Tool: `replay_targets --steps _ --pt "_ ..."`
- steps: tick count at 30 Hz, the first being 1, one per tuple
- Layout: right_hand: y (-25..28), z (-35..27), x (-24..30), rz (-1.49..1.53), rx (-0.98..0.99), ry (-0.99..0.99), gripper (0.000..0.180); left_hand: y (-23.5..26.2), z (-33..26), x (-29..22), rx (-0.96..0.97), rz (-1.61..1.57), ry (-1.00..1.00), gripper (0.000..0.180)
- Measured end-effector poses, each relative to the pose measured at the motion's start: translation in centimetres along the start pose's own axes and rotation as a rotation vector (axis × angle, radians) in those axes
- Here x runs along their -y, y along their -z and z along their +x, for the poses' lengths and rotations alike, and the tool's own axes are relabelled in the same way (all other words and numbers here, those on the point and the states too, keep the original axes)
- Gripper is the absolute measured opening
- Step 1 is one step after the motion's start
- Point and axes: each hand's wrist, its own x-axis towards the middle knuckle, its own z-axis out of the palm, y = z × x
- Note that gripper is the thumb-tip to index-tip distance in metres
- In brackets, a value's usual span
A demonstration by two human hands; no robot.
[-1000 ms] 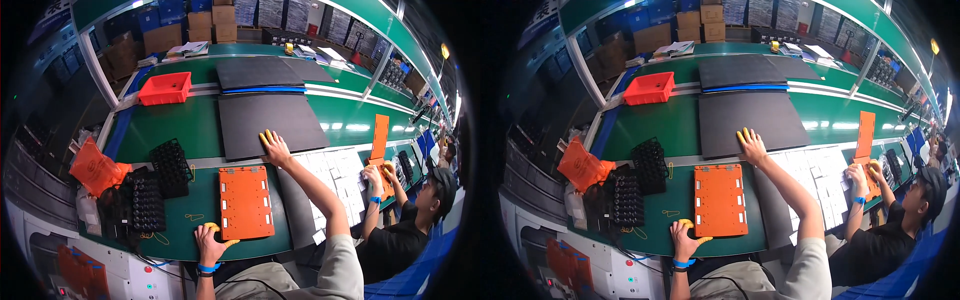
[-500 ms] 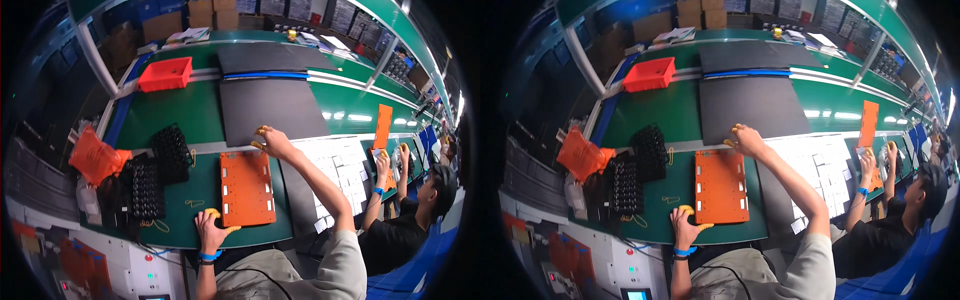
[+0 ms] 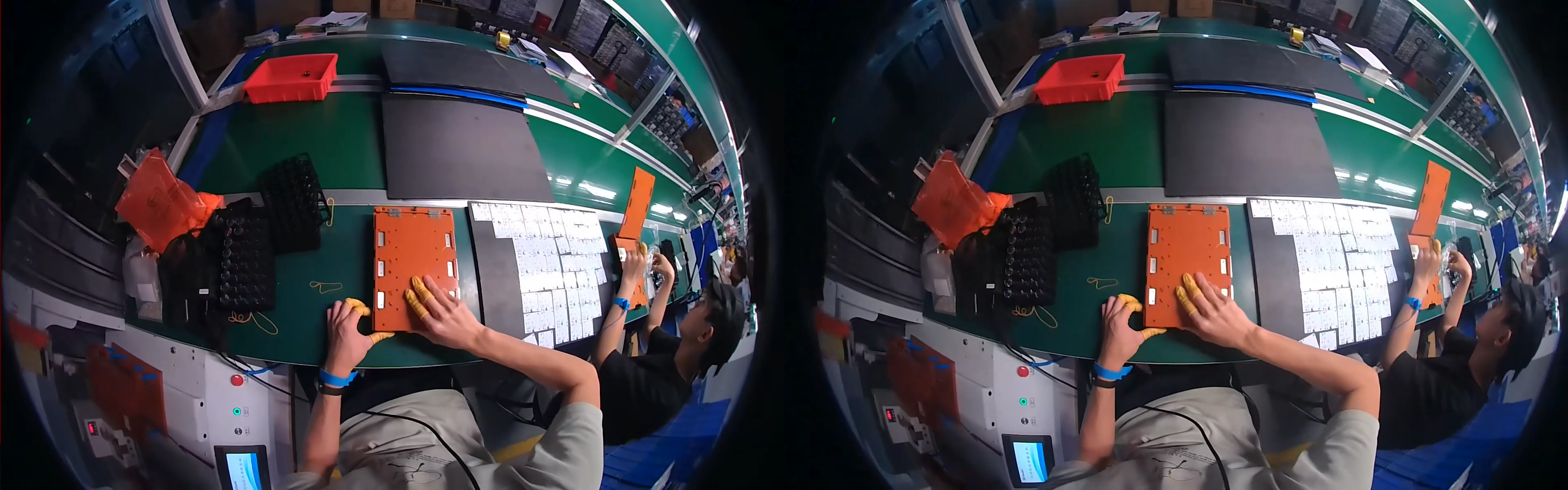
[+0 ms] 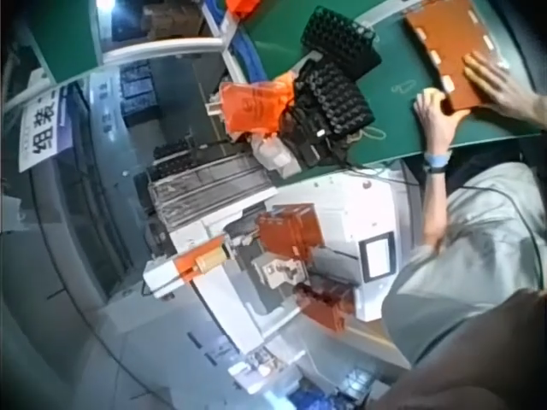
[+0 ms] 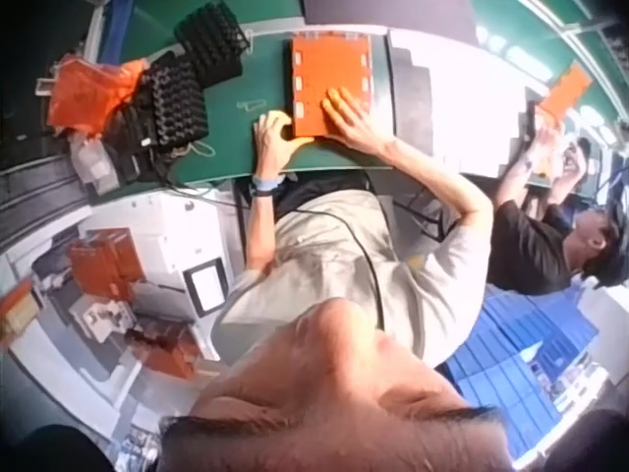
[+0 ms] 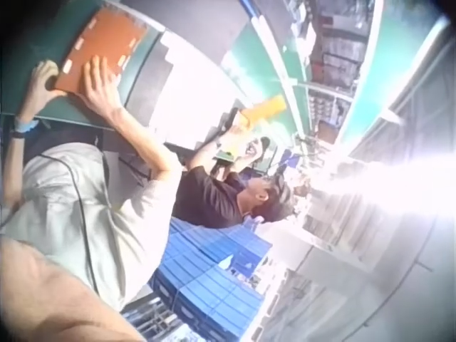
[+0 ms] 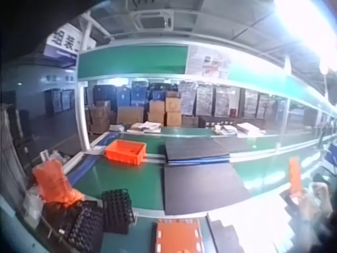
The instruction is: Assembling small electronic components by applying stickers and placing them into orange fixtures for machine processing.
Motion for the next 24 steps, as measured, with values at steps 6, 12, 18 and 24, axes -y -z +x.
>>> replay_targets --steps 6,12,18,24 --pt "6.4 2.7 -2.2 0.049 -0.064 0.03 0.053 -0.4 -0.6 1.1 -0.042 0.04 -0.014 0.054" --pt "14.7 14.2 -14.7 0.585 -0.537 -0.546 0.041 1.0 -0.7 0.2 -0.025 0.032 -0.02 0.055" --pt "1.1 17.8 -28.0 1.271 -0.556 -0.791 0.025 -0.1 -1.0 -0.5 -0.026 0.028 -0.029 0.055" --pt "-5.9 15.3 -23.9 1.053 -0.507 -0.774 0.029 2.8 -1.1 -0.8 0.163 -0.069 0.065 0.055"
